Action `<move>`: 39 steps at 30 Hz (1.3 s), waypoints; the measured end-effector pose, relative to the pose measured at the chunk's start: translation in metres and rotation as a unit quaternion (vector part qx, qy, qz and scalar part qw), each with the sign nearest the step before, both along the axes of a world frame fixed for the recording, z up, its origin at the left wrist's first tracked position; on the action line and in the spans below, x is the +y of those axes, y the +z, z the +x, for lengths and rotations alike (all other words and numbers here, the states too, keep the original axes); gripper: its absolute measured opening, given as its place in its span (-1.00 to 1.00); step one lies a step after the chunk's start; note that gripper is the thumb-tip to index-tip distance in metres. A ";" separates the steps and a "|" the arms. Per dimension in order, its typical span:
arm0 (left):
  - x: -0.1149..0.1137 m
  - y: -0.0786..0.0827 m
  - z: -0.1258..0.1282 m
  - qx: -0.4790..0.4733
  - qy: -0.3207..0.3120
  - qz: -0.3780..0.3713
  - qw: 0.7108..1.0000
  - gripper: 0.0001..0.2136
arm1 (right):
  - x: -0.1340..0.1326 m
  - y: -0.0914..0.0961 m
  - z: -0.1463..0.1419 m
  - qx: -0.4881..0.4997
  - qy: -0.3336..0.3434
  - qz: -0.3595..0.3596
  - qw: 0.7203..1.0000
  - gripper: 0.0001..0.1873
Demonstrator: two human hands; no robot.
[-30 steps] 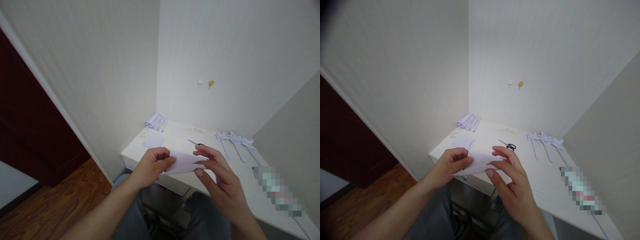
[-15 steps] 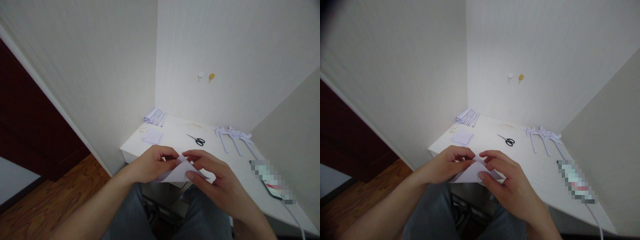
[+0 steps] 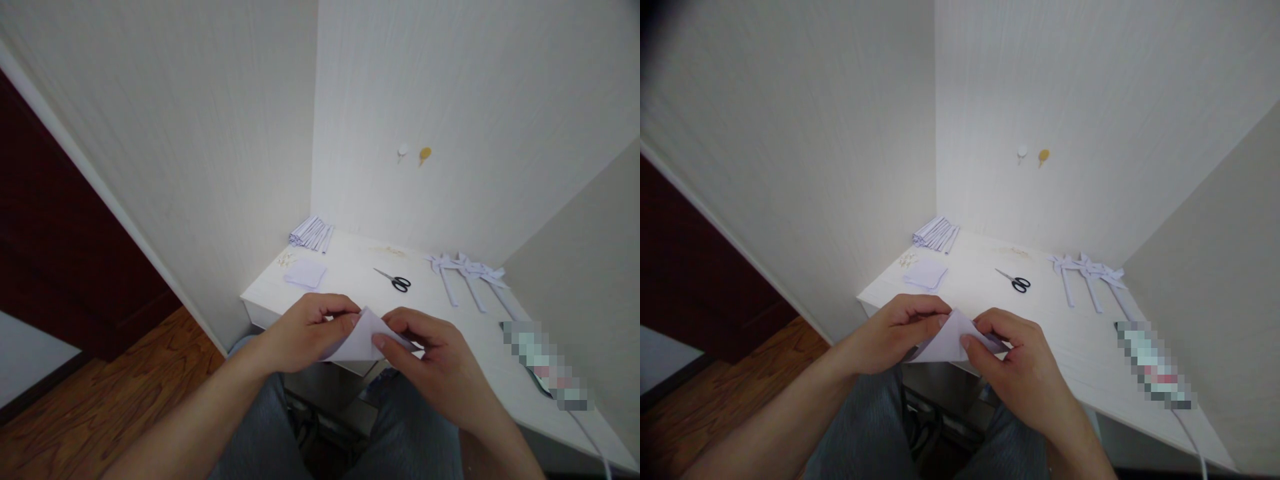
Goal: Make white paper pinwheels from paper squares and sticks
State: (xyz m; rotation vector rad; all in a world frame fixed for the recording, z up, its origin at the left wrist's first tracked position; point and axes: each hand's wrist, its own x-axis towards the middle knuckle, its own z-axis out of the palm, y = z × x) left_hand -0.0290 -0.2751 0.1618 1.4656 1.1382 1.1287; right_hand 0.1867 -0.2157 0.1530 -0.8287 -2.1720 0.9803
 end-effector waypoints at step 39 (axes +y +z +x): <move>-0.003 -0.004 0.008 -0.013 0.131 0.064 0.989 -0.84 | 0.002 -0.003 -0.007 0.149 -0.081 0.030 0.985 -0.93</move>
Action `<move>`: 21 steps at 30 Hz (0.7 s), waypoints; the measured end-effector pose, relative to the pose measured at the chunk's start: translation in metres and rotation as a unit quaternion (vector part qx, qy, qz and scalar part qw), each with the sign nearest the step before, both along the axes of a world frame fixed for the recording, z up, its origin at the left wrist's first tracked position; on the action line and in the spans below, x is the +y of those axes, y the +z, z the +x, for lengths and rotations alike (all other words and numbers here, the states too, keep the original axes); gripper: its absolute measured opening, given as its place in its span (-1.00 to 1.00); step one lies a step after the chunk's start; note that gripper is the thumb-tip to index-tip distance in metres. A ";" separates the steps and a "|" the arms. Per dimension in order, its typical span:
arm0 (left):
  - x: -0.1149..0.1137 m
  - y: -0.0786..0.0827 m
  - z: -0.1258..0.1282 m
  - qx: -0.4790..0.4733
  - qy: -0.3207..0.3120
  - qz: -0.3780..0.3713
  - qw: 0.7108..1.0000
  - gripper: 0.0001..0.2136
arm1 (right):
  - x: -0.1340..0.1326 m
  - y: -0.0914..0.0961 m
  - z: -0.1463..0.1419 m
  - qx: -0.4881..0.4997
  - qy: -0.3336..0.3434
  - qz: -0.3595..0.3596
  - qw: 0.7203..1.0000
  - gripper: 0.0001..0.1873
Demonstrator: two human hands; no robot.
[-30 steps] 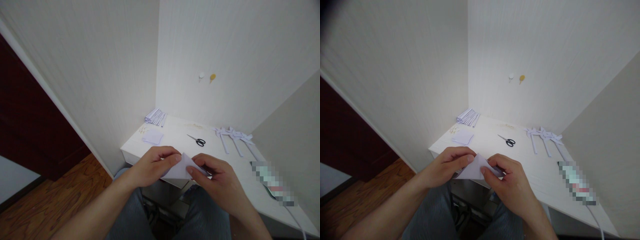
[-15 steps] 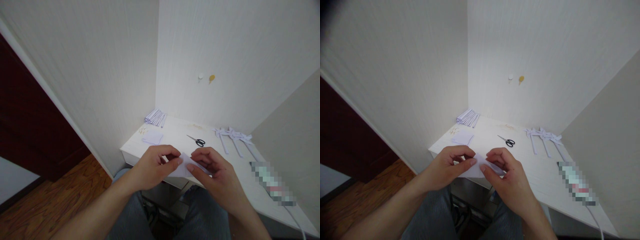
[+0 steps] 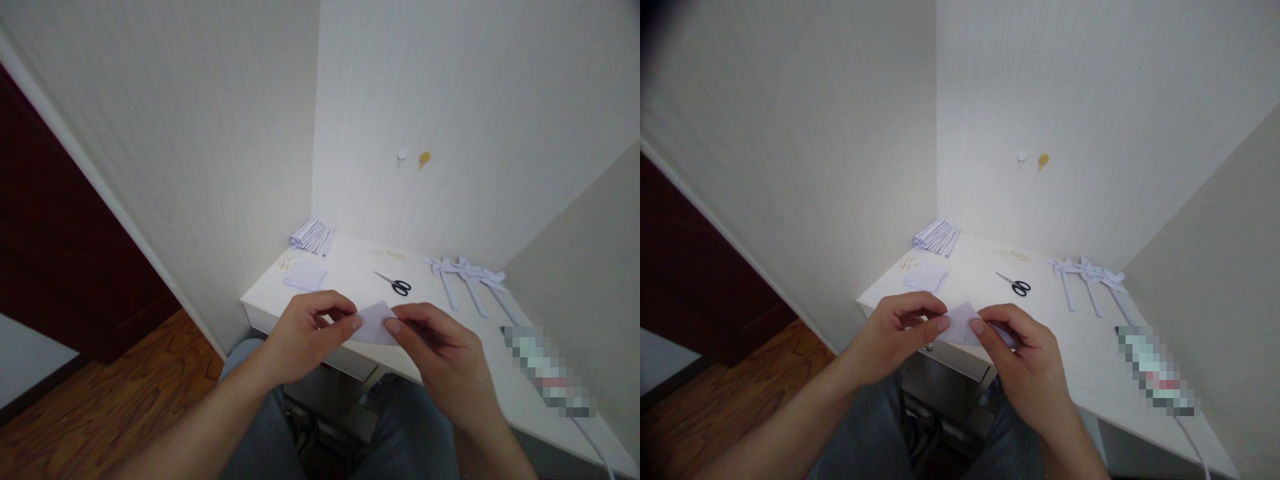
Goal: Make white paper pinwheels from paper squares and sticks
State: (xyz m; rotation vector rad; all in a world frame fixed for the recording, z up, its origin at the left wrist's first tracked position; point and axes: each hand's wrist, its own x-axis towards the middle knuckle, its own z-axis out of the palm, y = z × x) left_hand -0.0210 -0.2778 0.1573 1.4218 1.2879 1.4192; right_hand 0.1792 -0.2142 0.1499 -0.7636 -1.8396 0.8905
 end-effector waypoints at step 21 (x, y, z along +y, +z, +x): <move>-0.010 0.008 0.008 0.023 0.056 0.068 0.996 -0.94 | -0.007 0.001 -0.004 0.064 -0.005 -0.049 0.997 -0.93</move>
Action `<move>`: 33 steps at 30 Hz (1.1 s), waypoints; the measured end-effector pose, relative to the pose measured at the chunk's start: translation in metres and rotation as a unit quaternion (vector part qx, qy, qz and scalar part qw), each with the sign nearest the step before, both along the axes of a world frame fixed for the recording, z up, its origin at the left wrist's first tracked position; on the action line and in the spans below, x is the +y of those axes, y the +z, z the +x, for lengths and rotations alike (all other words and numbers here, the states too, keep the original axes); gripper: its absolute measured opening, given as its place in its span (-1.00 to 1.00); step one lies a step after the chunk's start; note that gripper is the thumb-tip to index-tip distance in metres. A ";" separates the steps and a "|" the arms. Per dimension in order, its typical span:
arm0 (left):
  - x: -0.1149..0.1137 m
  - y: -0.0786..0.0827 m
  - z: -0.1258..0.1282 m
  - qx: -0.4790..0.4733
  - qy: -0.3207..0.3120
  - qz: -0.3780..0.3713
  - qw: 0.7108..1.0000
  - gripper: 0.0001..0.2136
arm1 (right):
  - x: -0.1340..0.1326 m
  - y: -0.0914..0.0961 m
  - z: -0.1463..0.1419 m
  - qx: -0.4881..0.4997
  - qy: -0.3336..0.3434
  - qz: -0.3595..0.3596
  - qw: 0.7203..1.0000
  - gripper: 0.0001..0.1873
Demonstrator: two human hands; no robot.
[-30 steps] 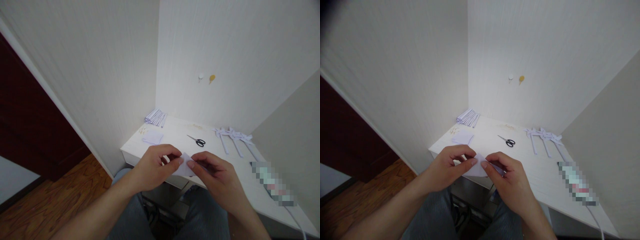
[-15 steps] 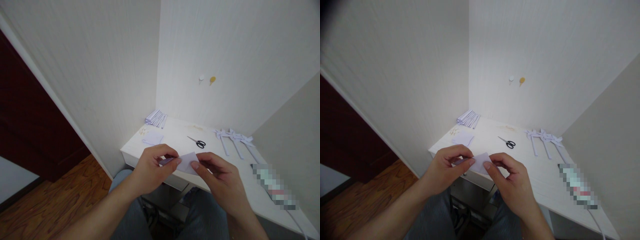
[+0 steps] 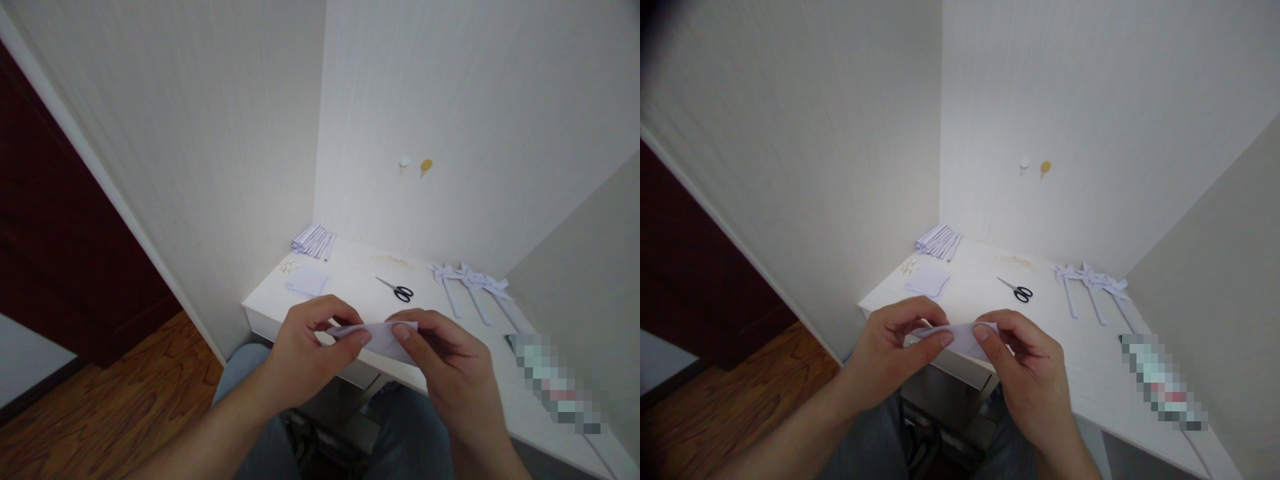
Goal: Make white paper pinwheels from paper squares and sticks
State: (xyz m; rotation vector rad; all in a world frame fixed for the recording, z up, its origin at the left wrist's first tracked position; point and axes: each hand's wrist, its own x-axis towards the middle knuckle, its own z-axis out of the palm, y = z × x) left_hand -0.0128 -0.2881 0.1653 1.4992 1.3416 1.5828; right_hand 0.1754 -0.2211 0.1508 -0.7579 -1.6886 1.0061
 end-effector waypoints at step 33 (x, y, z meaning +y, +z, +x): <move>0.004 -0.004 0.004 -0.233 -0.035 -0.018 0.972 -0.76 | -0.006 0.002 -0.007 0.030 -0.056 0.055 0.996 -0.91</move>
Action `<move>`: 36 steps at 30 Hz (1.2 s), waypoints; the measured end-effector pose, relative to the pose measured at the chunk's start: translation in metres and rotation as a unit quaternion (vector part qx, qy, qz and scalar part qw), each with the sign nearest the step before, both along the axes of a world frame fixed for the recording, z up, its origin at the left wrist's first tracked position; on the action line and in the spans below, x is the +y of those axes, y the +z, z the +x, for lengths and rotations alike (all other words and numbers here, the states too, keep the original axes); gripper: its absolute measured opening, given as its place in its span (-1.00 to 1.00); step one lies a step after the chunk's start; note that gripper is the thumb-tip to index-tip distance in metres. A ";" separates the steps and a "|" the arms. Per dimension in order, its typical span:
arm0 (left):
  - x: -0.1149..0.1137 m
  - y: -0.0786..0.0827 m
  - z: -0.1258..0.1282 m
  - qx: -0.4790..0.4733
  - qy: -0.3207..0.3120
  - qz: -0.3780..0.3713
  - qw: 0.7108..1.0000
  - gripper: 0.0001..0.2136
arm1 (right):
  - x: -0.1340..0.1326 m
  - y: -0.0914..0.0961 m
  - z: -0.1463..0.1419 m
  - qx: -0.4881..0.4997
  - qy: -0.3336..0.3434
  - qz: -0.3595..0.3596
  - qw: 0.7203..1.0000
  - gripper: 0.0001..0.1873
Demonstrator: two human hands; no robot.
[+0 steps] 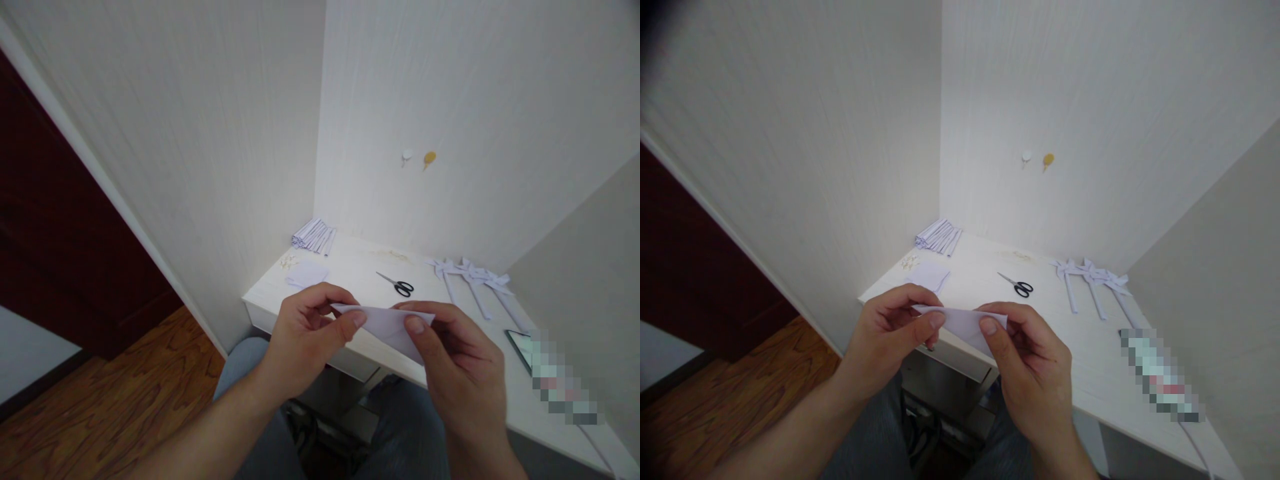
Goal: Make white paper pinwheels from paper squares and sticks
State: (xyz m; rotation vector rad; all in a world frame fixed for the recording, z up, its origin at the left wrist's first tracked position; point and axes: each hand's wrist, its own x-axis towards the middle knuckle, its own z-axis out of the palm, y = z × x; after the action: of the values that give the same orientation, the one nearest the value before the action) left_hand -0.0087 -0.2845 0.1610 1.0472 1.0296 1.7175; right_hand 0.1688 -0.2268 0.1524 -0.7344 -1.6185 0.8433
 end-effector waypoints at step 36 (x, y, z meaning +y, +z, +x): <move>0.003 -0.006 -0.001 -0.048 -0.012 0.048 0.998 -0.86 | -0.003 -0.006 -0.003 -0.005 -0.010 0.053 0.999 -0.83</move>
State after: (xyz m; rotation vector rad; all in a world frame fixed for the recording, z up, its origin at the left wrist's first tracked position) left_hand -0.0099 -0.2817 0.1547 1.0218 0.8781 1.7944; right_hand 0.1657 -0.2296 0.1469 -0.6797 -1.6493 0.7355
